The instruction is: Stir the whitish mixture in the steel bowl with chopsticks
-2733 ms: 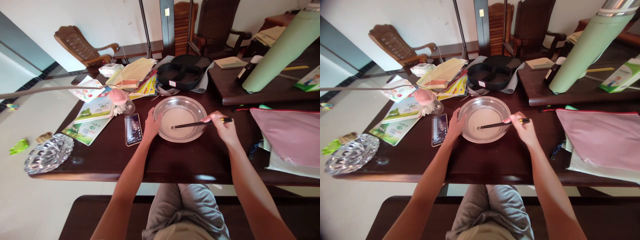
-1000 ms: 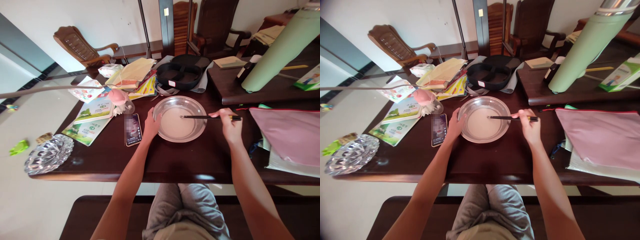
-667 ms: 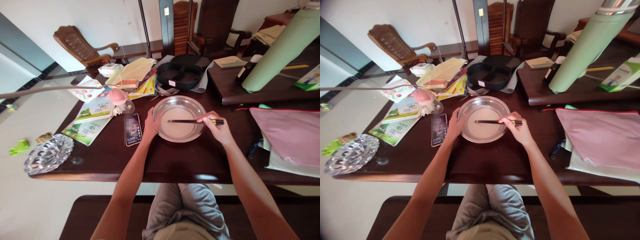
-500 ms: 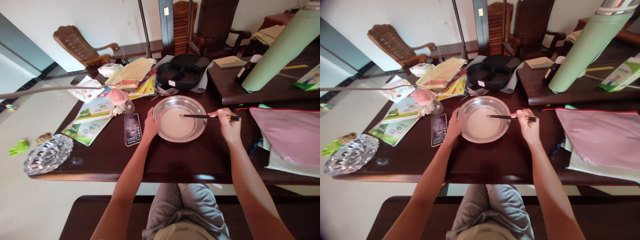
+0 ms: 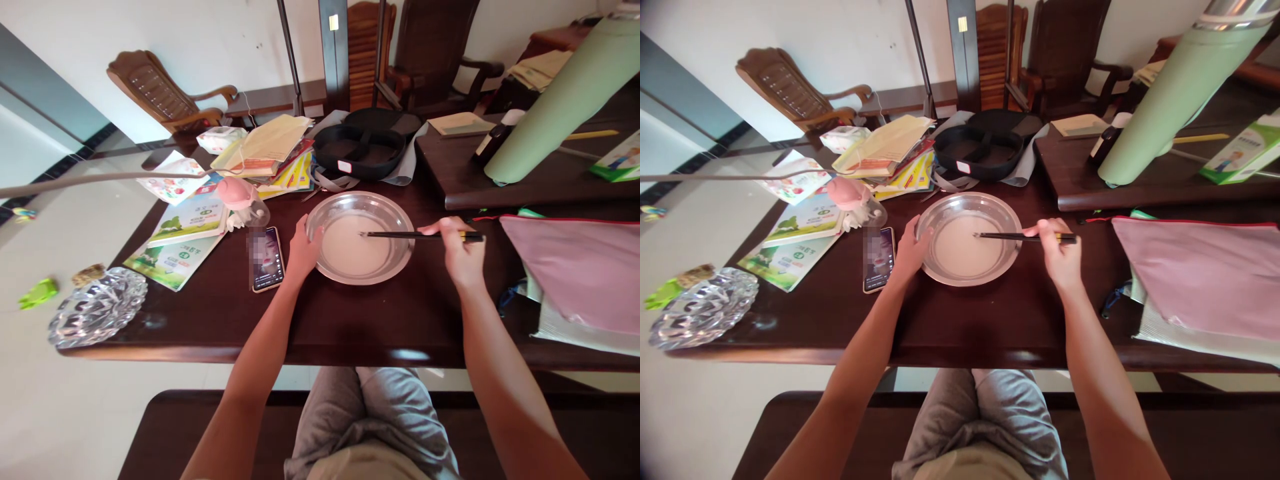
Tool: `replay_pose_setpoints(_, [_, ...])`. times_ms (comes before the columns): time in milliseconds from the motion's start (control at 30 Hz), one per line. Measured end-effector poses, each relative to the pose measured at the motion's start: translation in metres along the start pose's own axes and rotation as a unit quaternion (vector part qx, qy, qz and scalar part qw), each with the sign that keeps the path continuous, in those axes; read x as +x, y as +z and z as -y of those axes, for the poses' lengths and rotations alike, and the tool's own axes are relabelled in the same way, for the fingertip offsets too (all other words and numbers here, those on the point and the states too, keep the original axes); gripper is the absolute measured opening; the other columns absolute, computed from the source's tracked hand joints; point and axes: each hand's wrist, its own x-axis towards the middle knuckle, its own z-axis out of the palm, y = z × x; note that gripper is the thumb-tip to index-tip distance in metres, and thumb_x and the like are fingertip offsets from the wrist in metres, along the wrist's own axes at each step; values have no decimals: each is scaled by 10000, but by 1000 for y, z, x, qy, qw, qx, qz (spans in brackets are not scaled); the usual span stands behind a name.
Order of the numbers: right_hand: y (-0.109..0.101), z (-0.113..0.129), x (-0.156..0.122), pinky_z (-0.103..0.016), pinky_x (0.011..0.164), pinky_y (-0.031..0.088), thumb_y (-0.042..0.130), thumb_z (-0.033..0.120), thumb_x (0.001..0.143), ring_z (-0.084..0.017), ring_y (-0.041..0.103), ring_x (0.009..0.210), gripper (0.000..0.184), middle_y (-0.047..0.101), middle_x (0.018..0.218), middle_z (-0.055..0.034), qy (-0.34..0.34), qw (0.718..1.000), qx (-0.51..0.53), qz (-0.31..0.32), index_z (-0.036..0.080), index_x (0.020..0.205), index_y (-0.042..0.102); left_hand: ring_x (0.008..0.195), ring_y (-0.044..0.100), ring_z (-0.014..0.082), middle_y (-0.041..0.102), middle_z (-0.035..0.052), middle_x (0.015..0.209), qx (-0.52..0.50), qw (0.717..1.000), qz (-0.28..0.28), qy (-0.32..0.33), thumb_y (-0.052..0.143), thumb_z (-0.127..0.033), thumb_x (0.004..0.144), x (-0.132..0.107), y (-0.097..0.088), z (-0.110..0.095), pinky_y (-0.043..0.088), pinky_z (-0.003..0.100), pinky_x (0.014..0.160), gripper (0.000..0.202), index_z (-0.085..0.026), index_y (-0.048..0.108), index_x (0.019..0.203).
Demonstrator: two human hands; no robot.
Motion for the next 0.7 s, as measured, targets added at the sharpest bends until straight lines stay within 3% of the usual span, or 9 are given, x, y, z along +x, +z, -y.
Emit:
replay_pose_setpoints(100, [-4,0,0,-482,842,652,726,821,1025,-272,768,692,640,772,664,-30,15,999,47,-10,302,652,758,1433,762,391,746,229,1629,9,1000,3,-8,754,-350,1032,-1,0,-3,532,546,1309,658,-159,629,1649])
replay_pose_setpoints(233, [5,7,-5,-484,887,662,729,817,1028,-299,840,867,583,869,827,-55,16,991,26,128,311,758,836,1508,716,387,755,207,1623,3,1000,-3,-4,753,-344,1029,-1,0,-3,510,544,1333,644,-181,635,1640])
replay_pose_setpoints(300, [10,8,-6,-514,961,652,729,830,1021,-314,848,975,550,913,938,-58,0,987,8,163,330,851,882,1499,722,385,785,195,1570,0,1000,-5,-7,756,-356,1031,0,1,-3,517,539,1326,636,-187,641,1633])
replay_pose_setpoints(367, [11,7,-5,-536,1000,637,721,834,1024,-317,837,992,544,918,954,-54,-13,989,-11,145,340,869,888,1474,736,389,804,202,1519,3,1000,-4,-12,762,-367,1030,-1,0,-4,532,530,1310,644,-169,642,1631])
replay_pose_setpoints(533, [-3,0,1,-502,882,643,697,820,1043,-290,778,756,623,809,720,-40,4,1000,21,-7,319,679,775,1456,746,397,769,232,1587,13,1000,6,-13,743,-342,1045,-3,-1,-7,529,549,1311,663,-138,611,1662])
replay_pose_setpoints(600, [-5,0,0,-482,830,646,698,806,1051,-276,764,693,630,773,673,-33,14,999,45,2,315,659,751,1451,752,391,743,236,1631,10,1000,8,-11,739,-339,1048,-3,-1,-7,525,540,1315,665,-136,607,1667])
replay_pose_setpoints(700, [1,4,-3,-462,845,645,728,781,1049,-284,817,795,581,836,766,-47,12,994,42,104,308,722,810,1493,733,380,744,215,1640,3,1000,6,-8,748,-344,1040,-2,-1,-4,519,512,1324,661,-158,617,1661])
